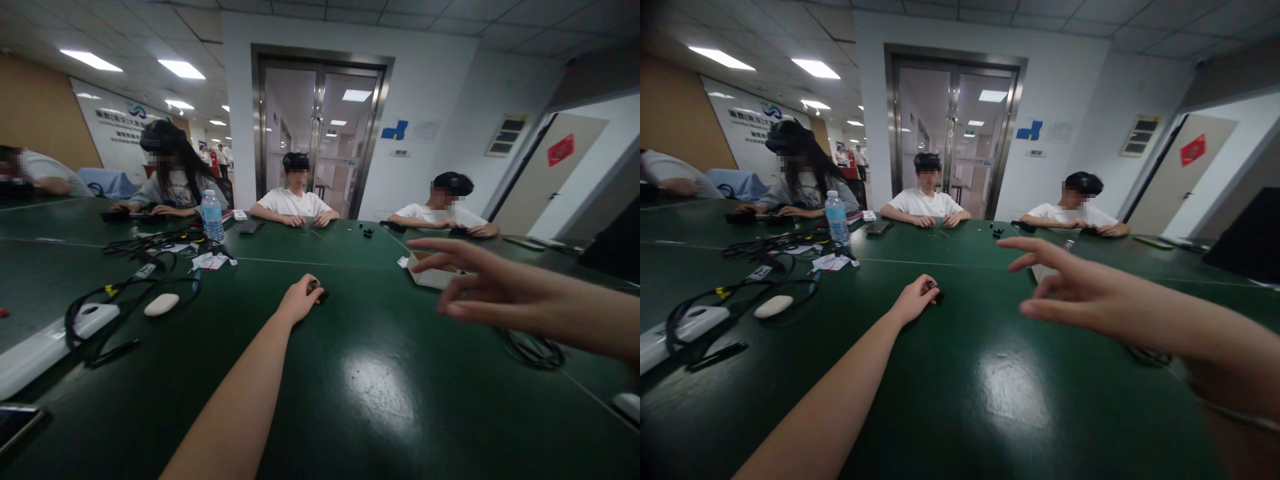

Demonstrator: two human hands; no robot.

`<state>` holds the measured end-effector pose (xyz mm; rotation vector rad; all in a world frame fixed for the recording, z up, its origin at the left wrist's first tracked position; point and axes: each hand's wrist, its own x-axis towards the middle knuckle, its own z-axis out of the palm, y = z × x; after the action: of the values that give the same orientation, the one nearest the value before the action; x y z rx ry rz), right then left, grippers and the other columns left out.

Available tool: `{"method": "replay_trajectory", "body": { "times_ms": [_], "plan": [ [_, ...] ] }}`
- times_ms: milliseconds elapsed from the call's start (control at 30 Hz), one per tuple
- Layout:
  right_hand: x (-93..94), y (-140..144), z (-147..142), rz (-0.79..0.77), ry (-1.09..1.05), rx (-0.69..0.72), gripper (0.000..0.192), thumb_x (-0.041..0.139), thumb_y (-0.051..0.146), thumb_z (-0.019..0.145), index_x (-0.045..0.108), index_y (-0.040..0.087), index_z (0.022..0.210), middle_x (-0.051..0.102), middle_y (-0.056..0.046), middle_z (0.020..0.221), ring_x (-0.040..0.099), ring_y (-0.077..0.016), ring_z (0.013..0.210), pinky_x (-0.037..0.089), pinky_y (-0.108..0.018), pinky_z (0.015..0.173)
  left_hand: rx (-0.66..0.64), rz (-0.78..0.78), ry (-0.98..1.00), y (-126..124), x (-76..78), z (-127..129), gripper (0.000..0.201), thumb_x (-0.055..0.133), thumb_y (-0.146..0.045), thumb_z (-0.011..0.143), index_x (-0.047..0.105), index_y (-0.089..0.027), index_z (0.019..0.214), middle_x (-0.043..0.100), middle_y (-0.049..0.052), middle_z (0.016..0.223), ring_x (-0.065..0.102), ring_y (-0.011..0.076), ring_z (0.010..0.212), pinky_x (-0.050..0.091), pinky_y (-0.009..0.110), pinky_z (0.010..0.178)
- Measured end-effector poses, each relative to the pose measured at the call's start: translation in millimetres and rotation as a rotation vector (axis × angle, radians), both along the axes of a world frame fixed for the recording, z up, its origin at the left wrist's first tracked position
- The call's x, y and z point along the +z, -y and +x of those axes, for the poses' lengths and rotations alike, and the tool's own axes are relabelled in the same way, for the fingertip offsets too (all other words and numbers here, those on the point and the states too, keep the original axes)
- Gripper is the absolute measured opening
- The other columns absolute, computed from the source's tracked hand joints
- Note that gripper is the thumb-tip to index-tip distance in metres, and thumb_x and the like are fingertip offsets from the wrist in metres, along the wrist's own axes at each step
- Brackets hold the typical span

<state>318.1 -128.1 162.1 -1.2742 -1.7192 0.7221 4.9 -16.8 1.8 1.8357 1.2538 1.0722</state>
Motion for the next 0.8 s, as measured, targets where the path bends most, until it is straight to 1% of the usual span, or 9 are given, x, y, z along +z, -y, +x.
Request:
{"method": "replay_trajectory", "body": {
  "times_ms": [67, 133, 233, 333, 433, 500, 567, 667, 800],
  "plan": [
    [-2.2, -32.8, -39.3, -0.282, -0.038, 0.276, 0.046, 0.071, 0.02, 0.074, 0.059, 0.022, 0.118, 0.062, -0.01, 0.106, 0.064, -0.0119, 0.067, 0.055, -0.024, 0.06, -0.024, -0.015, 0.087, -0.1, -0.8, 1.0, 0.015, 0.053, -0.032, 0.084, 0.051, -0.021, 0.094, 0.064, 0.001, 0.083, 0.064, 0.0142, 0.07, 0.045, 0.026, 0.069],
    [-24.3, -69.1, -78.5, -0.416, -0.09, 0.428, 0.06, 0.076, 0.019, 0.068, 0.055, 0.025, 0.124, 0.063, -0.008, 0.1, 0.064, -0.0122, 0.059, 0.055, -0.023, 0.053, -0.029, -0.031, 0.155, -1.0, -0.7, 1.4, 0.014, 0.052, -0.03, 0.084, 0.05, -0.02, 0.094, 0.064, 0.002, 0.085, 0.065, 0.0144, 0.071, 0.047, 0.026, 0.068],
    [-74.6, -111.5, -121.5, -0.54, -0.17, 0.37, 0.075, 0.076, 0.028, 0.071, 0.038, 0.028, 0.135, 0.064, -0.006, 0.094, 0.065, -0.0166, 0.056, 0.055, -0.027, 0.047, -0.02, -0.034, 0.27, -5.1, -1.4, 0.8, 0.014, 0.052, -0.028, 0.084, 0.049, -0.02, 0.095, 0.063, 0.002, 0.085, 0.065, 0.0146, 0.072, 0.047, 0.025, 0.063],
    [-116.3, -132.7, -144.0, -0.643, -0.397, 0.419, 0.066, 0.072, 0.033, 0.077, 0.037, 0.025, 0.133, 0.064, -0.005, 0.088, 0.067, -0.0177, 0.061, 0.057, -0.029, 0.053, -0.007, -0.034, 0.362, -10.4, -4.3, 0.1, 0.016, 0.052, -0.03, 0.084, 0.048, -0.019, 0.095, 0.062, 0.002, 0.082, 0.065, 0.0146, 0.071, 0.048, 0.023, 0.059],
    [-139.5, -140.2, -151.8, -0.593, -0.581, 0.433, 0.034, 0.068, 0.026, 0.08, 0.057, 0.015, 0.11, 0.063, -0.002, 0.07, 0.063, -0.011, 0.055, 0.054, -0.02, 0.053, -0.018, -0.042, 0.374, -12.6, -7.3, 0.4, 0.02, 0.056, -0.034, 0.082, 0.049, -0.019, 0.093, 0.062, 0.002, 0.079, 0.064, 0.0146, 0.071, 0.048, 0.023, 0.058],
    [-147.0, -141.1, -150.1, -0.544, -0.639, 0.388, 0.019, 0.069, 0.019, 0.079, 0.063, 0.012, 0.095, 0.06, 0.0, 0.061, 0.058, -0.0075, 0.049, 0.051, -0.015, 0.049, -0.043, -0.049, 0.356, -12.2, -8.0, 0.9, 0.021, 0.057, -0.035, 0.08, 0.05, -0.018, 0.09, 0.061, 0.001, 0.078, 0.062, 0.0134, 0.067, 0.048, 0.023, 0.058],
    [-150.4, -139.8, -144.2, -0.524, -0.675, 0.344, 0.015, 0.07, 0.015, 0.077, 0.064, 0.013, 0.091, 0.059, 0.001, 0.061, 0.054, -0.0057, 0.046, 0.049, -0.013, 0.045, -0.038, -0.022, 0.316, -11.9, -7.3, 0.7, 0.019, 0.059, -0.033, 0.079, 0.053, -0.018, 0.088, 0.059, 0.0, 0.076, 0.059, 0.0115, 0.064, 0.047, 0.023, 0.058],
    [-151.3, -135.9, -133.4, -0.493, -0.746, 0.271, 0.017, 0.07, 0.011, 0.074, 0.064, 0.015, 0.09, 0.06, 0.001, 0.066, 0.053, -0.0047, 0.045, 0.046, -0.012, 0.042, 0.058, 0.05, 0.246, -12.7, -4.9, -1.8, 0.017, 0.061, -0.029, 0.076, 0.059, -0.018, 0.089, 0.057, 0.0, 0.076, 0.055, 0.011, 0.068, 0.046, 0.022, 0.062],
    [-150.9, -132.5, -128.3, -0.446, -0.819, 0.203, 0.019, 0.068, 0.008, 0.074, 0.061, 0.017, 0.089, 0.064, -0.001, 0.074, 0.062, -0.0086, 0.055, 0.052, -0.015, 0.05, 0.094, -0.044, 0.296, -13.9, -1.6, -5.3, 0.021, 0.059, -0.03, 0.076, 0.059, -0.017, 0.093, 0.057, 0.001, 0.077, 0.056, 0.012, 0.067, 0.043, 0.021, 0.056]
  ]
}}
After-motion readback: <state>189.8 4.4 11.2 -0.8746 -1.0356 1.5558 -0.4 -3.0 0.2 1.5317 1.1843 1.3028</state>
